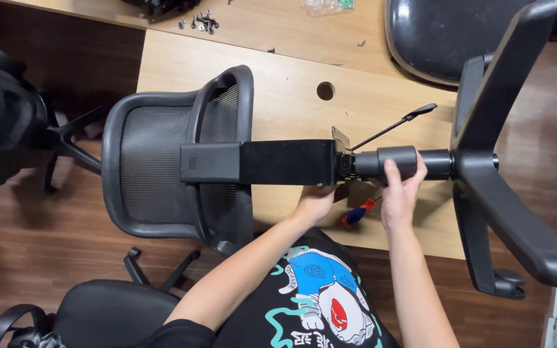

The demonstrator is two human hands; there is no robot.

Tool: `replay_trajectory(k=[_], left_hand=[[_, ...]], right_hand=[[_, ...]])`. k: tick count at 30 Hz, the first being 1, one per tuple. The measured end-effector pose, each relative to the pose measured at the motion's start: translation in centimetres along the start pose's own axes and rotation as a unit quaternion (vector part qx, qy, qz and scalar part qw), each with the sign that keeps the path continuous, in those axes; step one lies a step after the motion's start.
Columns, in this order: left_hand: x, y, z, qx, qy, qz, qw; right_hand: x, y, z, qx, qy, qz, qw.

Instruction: The person assembles an office chair on a wooden table, using a screwdriver to drive screws that fasten the seat mounting plate to the chair base and mechanism. They align the parts by hand, pick up screws from the table, handle the gas lift cylinder and a plastic cover, and continue tightening screws on the mechanism plate.

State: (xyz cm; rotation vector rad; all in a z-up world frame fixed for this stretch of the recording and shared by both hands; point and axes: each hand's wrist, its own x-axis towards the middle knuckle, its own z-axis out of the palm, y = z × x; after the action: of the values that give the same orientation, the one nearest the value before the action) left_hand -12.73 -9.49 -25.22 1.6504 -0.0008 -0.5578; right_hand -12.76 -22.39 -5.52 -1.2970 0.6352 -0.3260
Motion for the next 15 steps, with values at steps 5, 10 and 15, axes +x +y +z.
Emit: replay_trajectory(k=[5,10,15], left_hand=[[3.1,-1.4,-0.7,0.151,0.047,0.146,0.977],[2.9,2.2,-2.6,0.244,0.054,0.182,0.951],[2.3,3.1,-3.4,0.09,0.045,0.128,0.987]], right_hand=[[0.3,0.2,-1.7,0.031,-0.056,0.004,0.998],[0.9,0.4,-2.8,0.018,-0.041,0.004,0.999],[1.3,0.3,-3.0,-0.02,-0.04,0.002,0.999]])
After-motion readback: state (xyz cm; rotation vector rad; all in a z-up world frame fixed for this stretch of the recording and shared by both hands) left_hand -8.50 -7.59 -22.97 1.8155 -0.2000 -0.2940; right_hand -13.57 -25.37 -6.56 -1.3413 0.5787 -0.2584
